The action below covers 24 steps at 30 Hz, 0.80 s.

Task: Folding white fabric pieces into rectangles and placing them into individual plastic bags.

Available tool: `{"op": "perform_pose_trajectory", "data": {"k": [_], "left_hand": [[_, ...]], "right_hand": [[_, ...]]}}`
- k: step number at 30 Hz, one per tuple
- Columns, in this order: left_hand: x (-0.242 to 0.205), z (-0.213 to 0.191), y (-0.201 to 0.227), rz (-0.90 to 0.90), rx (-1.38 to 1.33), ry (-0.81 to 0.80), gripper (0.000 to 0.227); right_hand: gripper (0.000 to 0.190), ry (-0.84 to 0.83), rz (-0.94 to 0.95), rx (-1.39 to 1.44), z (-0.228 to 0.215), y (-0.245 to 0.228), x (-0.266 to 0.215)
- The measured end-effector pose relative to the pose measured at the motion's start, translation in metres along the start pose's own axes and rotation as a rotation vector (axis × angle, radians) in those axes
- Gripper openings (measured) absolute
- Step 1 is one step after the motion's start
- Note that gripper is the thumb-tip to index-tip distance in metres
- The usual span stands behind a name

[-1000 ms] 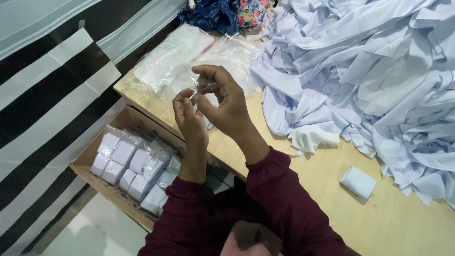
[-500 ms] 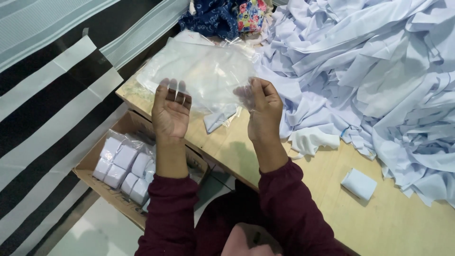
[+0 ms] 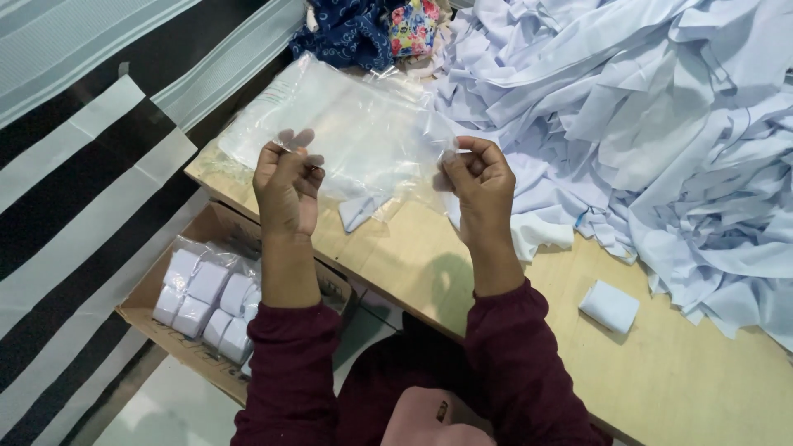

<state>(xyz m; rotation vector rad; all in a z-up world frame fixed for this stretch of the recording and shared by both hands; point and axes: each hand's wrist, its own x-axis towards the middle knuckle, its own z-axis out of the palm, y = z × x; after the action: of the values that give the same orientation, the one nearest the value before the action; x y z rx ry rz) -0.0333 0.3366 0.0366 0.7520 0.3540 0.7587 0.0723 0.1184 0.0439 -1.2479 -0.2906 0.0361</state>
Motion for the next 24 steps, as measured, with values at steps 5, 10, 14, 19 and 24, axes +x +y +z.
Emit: {"op": "perform_pose_trajectory", "data": {"k": [5, 10, 14, 19, 24], "left_hand": [[0.007, -0.013, 0.01, -0.008, 0.163, 0.026, 0.025], [-0.008, -0.013, 0.017, 0.102, 0.222, 0.025, 0.032], [-0.024, -0.018, 0.039, -0.003, 0.299, -0.054, 0.034], [-0.016, -0.036, 0.038, 0.036, 0.545, 0.018, 0.015], [-0.015, -0.03, 0.032, 0.282, 0.542, 0.132, 0.01]], "right_hand": [[0.014, -0.055, 0.081, 0.05, -0.003, -0.005, -0.001], [0.093, -0.253, 0.238, 0.26, -0.002, -0.01, -0.009], [0.043, -0.212, 0.058, 0.05, -0.006, 0.007, -0.01], [0.018, -0.132, 0.024, -0.051, -0.003, 0.013, -0.008], [0.015, -0.082, -0.093, -0.156, 0.003, 0.034, -0.001]]}}
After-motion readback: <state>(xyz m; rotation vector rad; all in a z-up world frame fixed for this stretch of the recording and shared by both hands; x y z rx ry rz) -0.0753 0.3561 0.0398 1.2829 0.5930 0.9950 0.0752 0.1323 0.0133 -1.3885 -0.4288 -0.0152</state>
